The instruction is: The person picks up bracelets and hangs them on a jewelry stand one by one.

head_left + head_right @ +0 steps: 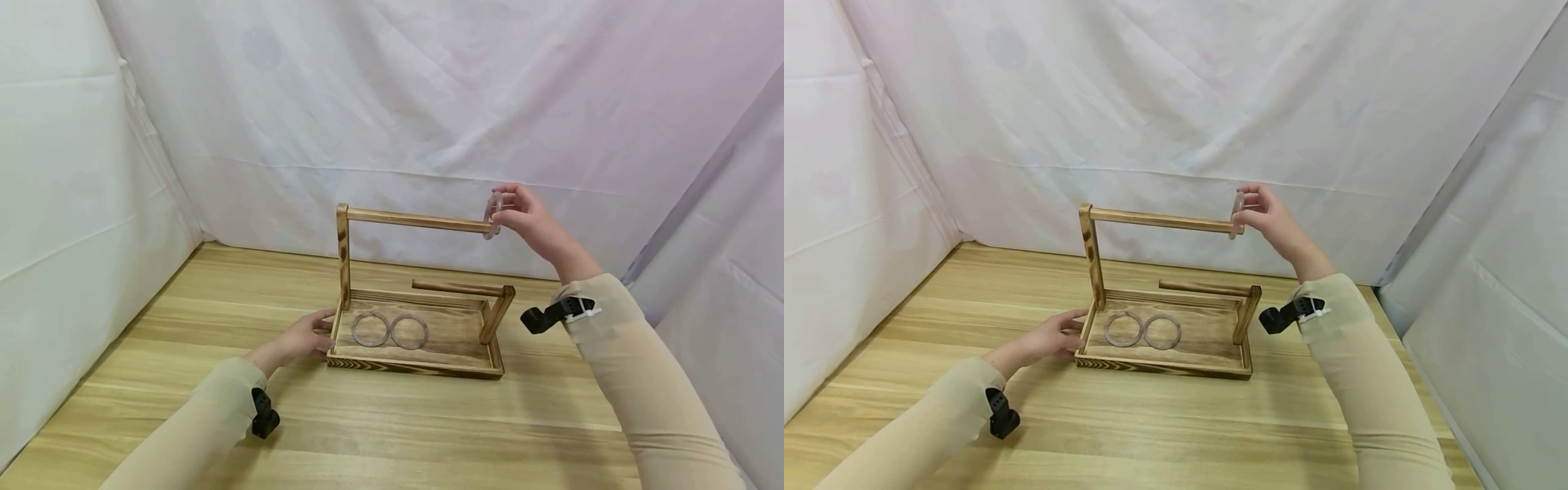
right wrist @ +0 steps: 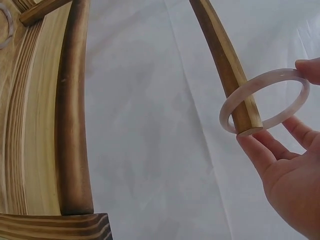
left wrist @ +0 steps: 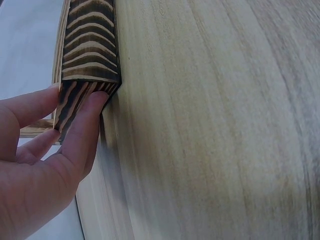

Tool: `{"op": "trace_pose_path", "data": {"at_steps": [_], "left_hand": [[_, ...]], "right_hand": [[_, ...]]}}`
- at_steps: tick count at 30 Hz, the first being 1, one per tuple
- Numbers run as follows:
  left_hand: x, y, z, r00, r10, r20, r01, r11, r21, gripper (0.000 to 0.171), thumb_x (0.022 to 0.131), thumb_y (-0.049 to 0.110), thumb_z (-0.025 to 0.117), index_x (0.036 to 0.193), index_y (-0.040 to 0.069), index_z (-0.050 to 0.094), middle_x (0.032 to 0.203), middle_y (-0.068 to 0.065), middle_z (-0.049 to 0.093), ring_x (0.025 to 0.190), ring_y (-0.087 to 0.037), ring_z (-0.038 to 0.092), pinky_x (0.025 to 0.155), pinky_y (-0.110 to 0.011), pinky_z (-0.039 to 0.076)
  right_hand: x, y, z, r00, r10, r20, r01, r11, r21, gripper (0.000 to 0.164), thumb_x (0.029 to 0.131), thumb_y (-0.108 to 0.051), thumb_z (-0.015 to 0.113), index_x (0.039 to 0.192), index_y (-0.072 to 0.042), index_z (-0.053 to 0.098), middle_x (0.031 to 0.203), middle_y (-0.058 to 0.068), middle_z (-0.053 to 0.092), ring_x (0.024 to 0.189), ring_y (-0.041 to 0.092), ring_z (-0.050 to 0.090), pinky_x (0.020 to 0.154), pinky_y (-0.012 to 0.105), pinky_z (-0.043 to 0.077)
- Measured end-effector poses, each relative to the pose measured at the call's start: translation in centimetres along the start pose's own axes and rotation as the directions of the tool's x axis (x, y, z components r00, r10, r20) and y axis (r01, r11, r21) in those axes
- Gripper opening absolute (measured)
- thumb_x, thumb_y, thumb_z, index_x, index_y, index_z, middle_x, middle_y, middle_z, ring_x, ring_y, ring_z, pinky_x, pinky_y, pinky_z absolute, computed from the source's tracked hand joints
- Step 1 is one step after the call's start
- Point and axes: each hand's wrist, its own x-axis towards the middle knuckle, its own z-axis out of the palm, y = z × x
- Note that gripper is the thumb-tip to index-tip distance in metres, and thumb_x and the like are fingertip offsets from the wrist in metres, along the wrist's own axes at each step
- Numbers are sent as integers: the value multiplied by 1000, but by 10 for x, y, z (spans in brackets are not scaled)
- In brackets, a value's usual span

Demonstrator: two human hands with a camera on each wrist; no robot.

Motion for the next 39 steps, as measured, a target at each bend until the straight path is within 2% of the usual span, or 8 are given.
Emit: {"op": "trace_pose_path", "data": {"at_steps": [8, 13, 20, 30, 39], "left_hand": [[1, 0, 0, 1000, -14, -13, 14, 1000, 8, 70, 89, -5, 53, 147, -4, 15, 138, -37, 33, 100, -32, 61, 78, -42, 56], [2, -2, 0, 999, -30, -26, 30, 1000, -1, 69, 89, -5, 53, 148, -2, 16, 140, -35, 33, 100, -29, 60, 78, -40, 56], [1, -2, 1, 1000, -24, -10, 24, 1000, 10, 69, 89, -4, 53, 148, -3, 15, 140, -36, 32, 101, -29, 60, 78, -40, 56], [2, -3, 1, 1000, -22, -20, 22, 1000, 3, 70, 89, -5, 53, 147, -3, 16, 138, -36, 33, 100, -30, 60, 79, -41, 56], [2, -3, 3, 999, -26, -30, 26, 1000, -2, 69, 89, -6, 53, 147, -3, 16, 137, -35, 35, 99, -29, 61, 79, -41, 56]], "right_hand": [[3, -4, 2, 993, 89, -73, -99, 984, -146, 37, 93, -9, 52, 127, -12, 39, 106, 4, 52, 93, 12, 54, 80, 20, 45], [5, -8, 5, 987, 135, -89, -151, 965, -214, 43, 93, -13, 55, 131, -10, 37, 119, 9, 48, 100, 10, 52, 81, 20, 43], [8, -11, 8, 985, 160, -72, -172, 954, -244, 44, 92, -13, 55, 131, -10, 36, 127, 16, 44, 116, 23, 49, 85, 24, 41], [12, -16, 12, 986, 162, -37, -166, 951, -262, 45, 92, -13, 54, 132, -8, 35, 125, 13, 46, 118, 28, 48, 86, 23, 42], [18, -17, 17, 986, 168, -10, -164, 949, -270, 48, 92, -14, 55, 134, -8, 33, 129, 13, 43, 121, 25, 46, 95, 31, 40]]}}
